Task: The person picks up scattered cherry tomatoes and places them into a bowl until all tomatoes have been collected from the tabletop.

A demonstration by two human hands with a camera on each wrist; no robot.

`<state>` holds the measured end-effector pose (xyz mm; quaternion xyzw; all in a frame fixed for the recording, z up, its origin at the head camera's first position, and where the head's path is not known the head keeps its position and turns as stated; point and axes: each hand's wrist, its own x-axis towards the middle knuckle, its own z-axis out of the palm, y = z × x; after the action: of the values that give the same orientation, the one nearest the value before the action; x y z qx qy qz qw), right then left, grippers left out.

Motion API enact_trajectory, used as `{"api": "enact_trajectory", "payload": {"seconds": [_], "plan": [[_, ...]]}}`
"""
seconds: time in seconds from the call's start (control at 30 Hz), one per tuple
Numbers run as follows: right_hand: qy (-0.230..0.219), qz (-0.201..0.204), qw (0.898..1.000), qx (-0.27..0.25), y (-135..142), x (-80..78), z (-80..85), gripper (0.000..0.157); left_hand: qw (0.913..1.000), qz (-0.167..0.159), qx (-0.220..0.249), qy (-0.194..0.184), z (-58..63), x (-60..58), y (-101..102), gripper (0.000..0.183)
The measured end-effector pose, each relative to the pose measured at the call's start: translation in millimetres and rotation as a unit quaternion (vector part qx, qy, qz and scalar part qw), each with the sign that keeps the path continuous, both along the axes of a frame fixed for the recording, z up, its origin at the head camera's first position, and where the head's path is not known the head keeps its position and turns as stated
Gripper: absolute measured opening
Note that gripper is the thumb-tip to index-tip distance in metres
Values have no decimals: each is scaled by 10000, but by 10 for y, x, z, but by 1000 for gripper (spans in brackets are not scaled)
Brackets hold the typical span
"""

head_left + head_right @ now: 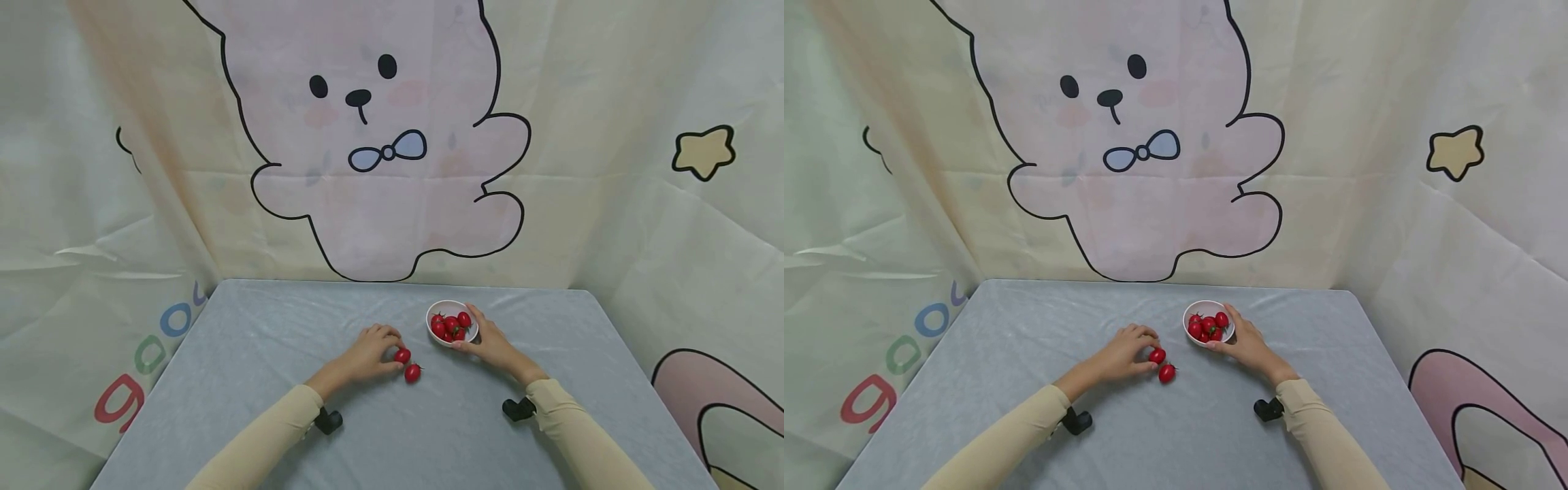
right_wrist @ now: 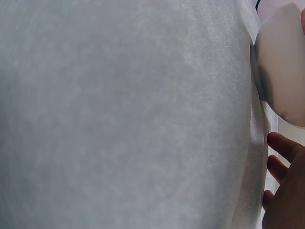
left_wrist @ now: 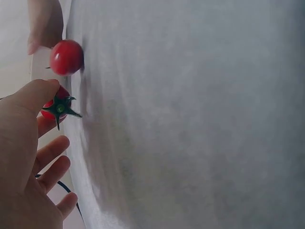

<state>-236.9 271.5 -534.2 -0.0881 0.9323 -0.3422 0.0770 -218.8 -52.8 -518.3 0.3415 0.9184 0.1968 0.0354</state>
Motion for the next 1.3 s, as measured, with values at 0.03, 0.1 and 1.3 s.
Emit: {"api": "enact_trajectory", "payload": {"seconds": [0.03, 0.1, 1.3], "plan": [[7, 0, 10000, 0, 0, 1, 1, 109, 10000, 14, -6, 1, 7, -4, 0, 37], [29, 6, 10000, 7, 1, 2, 1, 109, 10000, 43, -25, 22, 15, -13, 1, 36], [-142, -93, 9999, 30, -18, 6, 30, 111, 9993, 34, -94, 347, 550, -477, 510, 37]]}}
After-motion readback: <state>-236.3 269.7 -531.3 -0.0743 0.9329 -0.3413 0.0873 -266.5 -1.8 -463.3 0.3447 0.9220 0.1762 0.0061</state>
